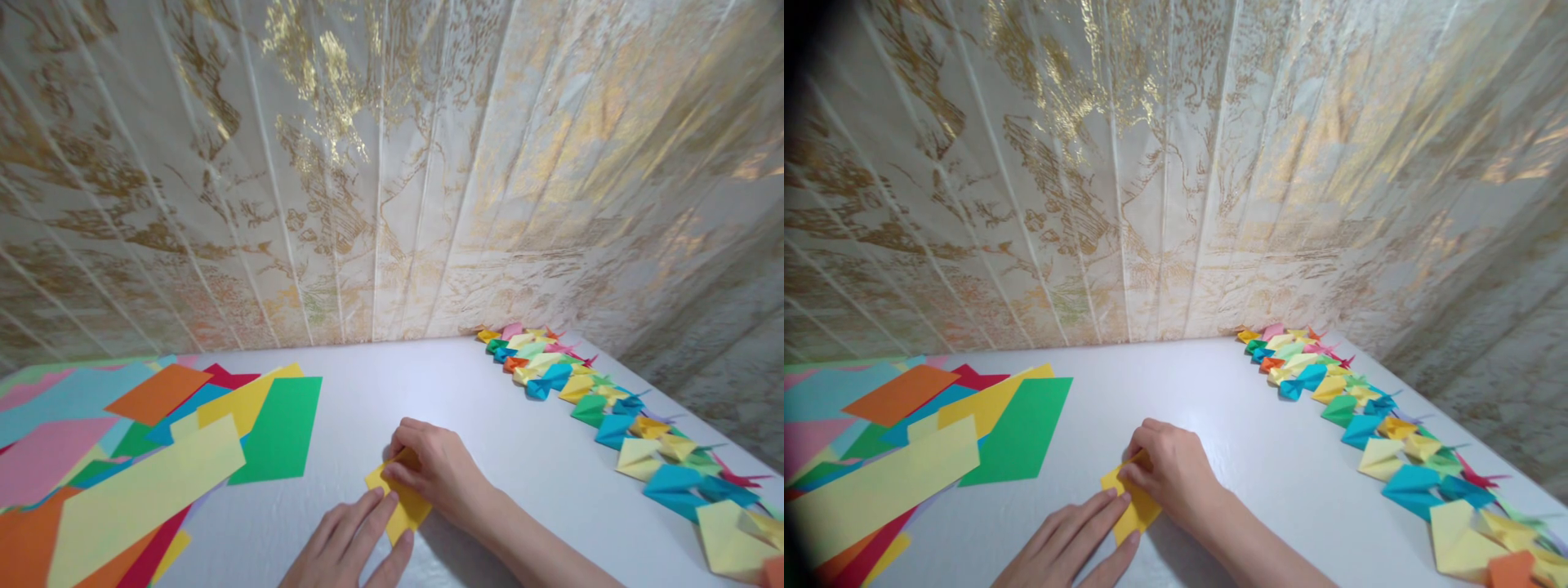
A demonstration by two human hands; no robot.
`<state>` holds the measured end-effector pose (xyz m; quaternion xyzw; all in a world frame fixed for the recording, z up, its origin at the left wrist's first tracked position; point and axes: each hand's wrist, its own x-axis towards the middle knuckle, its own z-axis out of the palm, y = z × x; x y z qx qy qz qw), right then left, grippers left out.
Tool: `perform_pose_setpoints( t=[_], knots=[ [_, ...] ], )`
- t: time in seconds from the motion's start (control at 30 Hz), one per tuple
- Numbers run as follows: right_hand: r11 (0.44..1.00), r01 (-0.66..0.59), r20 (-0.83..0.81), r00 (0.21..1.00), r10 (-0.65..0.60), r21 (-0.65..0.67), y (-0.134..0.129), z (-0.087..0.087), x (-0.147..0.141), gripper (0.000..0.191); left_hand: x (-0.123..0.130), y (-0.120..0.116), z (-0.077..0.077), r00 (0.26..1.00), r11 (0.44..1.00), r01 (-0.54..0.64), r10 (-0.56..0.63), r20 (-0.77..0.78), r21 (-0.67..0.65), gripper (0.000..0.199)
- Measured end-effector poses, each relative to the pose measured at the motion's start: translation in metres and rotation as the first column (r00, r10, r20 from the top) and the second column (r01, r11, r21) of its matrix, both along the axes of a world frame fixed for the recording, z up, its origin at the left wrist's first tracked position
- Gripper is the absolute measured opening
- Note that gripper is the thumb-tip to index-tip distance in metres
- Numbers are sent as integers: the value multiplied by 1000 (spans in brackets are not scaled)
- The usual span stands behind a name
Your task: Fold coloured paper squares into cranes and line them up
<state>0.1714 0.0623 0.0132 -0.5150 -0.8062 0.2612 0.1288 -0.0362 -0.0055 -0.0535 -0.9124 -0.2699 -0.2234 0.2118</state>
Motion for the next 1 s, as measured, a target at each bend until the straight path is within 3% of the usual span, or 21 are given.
perform_pose_setpoints(
  t=[0.1,0.33,0.63,0.83,1.0],
  knots=[
    [1000,7,12,1000,-6,-7,0,2,-1,4,1,1,2,999,999,-14,16,-48,36,36],
    [1000,15,0,1000,-15,14,-2,-2,-2,6,8,4,15,1000,999,1,-2,25,39,28],
    [991,-130,-206,971,123,-20,-23,0,27,65,13,4,21,998,1000,-9,8,69,6,25],
    [994,-107,-196,975,103,-11,-33,-4,28,67,13,4,18,998,999,-38,37,55,17,24],
    [993,-97,-76,992,102,63,-32,-8,35,70,11,5,21,999,999,-21,20,45,25,29]
  ],
)
